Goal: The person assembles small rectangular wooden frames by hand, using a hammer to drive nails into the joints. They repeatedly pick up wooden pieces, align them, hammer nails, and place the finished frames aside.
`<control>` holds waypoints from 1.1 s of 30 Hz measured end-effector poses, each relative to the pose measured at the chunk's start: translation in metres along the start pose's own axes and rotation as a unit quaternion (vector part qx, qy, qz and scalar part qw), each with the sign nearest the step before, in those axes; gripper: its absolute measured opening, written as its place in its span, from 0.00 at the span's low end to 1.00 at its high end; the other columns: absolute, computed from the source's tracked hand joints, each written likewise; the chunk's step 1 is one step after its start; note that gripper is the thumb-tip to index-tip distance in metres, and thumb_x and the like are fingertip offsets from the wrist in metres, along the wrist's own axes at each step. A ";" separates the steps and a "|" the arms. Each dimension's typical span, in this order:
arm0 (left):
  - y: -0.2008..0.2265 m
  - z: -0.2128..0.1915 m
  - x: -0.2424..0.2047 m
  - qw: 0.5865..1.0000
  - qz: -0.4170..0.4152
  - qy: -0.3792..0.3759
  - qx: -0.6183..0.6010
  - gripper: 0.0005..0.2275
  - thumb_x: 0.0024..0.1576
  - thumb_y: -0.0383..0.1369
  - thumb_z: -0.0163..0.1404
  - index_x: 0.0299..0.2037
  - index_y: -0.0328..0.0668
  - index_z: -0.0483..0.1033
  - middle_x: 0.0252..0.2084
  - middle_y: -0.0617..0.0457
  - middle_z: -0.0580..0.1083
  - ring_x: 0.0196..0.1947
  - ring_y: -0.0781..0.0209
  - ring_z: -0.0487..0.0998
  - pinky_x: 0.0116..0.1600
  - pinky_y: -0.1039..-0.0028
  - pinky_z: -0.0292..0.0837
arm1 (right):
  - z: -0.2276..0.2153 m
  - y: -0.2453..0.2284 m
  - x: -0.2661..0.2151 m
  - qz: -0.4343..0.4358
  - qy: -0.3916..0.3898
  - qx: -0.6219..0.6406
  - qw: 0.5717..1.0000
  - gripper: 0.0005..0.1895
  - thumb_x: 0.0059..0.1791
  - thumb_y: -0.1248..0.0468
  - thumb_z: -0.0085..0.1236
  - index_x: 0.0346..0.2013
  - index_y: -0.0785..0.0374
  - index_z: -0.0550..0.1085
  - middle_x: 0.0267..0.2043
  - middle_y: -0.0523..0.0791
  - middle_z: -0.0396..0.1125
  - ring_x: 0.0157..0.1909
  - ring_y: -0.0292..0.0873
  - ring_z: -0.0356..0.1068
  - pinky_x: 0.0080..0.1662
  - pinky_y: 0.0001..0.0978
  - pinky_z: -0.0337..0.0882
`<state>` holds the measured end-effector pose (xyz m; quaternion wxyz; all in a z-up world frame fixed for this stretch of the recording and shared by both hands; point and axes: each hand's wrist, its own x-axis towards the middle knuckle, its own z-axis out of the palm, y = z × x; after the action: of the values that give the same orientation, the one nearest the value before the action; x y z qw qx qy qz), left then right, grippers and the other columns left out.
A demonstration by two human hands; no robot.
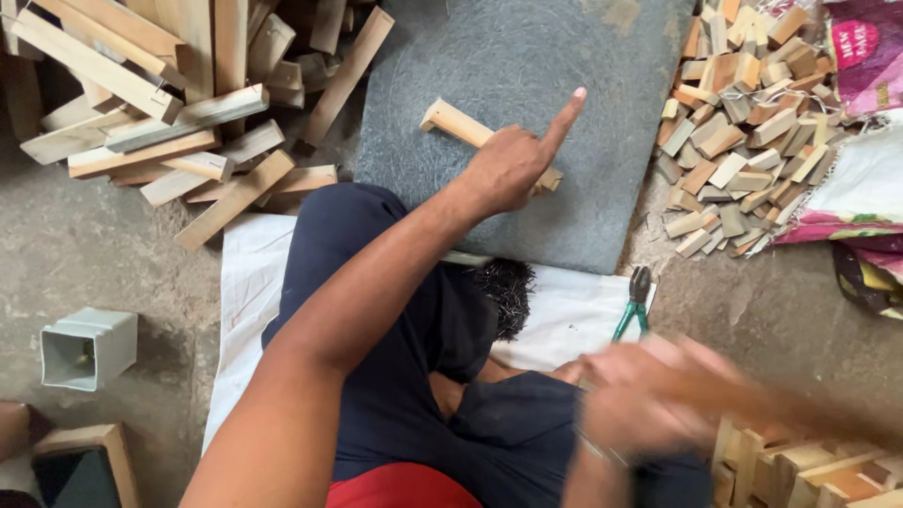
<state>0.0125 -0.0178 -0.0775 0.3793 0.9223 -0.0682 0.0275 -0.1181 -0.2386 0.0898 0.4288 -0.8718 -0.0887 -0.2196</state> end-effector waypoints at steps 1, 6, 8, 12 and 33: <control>0.000 0.000 -0.001 1.000 0.008 0.012 0.005 0.57 0.44 0.26 0.67 0.75 0.36 0.28 0.26 0.42 0.78 0.28 0.40 0.79 0.38 0.53 0.73 | 0.027 0.009 -0.015 0.079 -0.079 -0.036 0.993 0.14 0.58 0.62 0.53 0.52 0.68 0.64 0.31 0.42 0.63 0.28 0.36 0.65 0.32 0.30 0.67; -0.002 -0.003 0.006 1.000 0.013 0.002 -0.015 0.58 0.43 0.29 0.68 0.75 0.36 0.28 0.27 0.41 0.78 0.29 0.38 0.79 0.37 0.52 0.72 | 0.043 0.042 -0.034 0.305 -0.210 0.016 0.929 0.12 0.52 0.68 0.57 0.50 0.65 0.69 0.26 0.39 0.64 0.20 0.31 0.61 0.22 0.26 0.62; -0.006 -0.002 -0.005 1.000 -0.001 -0.016 0.006 0.56 0.47 0.29 0.67 0.76 0.36 0.28 0.27 0.41 0.78 0.29 0.37 0.78 0.37 0.51 0.72 | 0.007 0.039 -0.019 0.254 -0.154 0.007 0.955 0.12 0.54 0.67 0.57 0.51 0.65 0.67 0.23 0.42 0.63 0.19 0.32 0.62 0.20 0.26 0.61; -0.004 0.003 0.001 0.999 0.021 0.026 -0.007 0.58 0.43 0.28 0.68 0.75 0.37 0.28 0.26 0.41 0.77 0.29 0.39 0.79 0.38 0.52 0.73 | -0.038 0.027 0.026 0.005 -0.048 0.219 0.975 0.17 0.66 0.58 0.45 0.65 0.62 0.58 0.33 0.42 0.66 0.25 0.30 0.62 0.27 0.26 0.64; 0.037 -0.044 -0.011 0.976 0.138 0.093 -0.143 0.15 0.54 0.28 0.64 0.48 0.45 0.73 0.40 0.50 0.79 0.44 0.50 0.81 0.48 0.60 0.74 | 0.045 0.104 -0.060 0.489 -0.155 0.210 0.832 0.11 0.50 0.69 0.56 0.45 0.66 0.65 0.18 0.41 0.59 0.14 0.34 0.57 0.17 0.30 0.62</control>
<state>-0.0033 -0.0116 -0.0215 0.5049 0.8336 -0.1622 0.1548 -0.1219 -0.2653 -0.0355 0.6334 -0.7131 0.2401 0.1806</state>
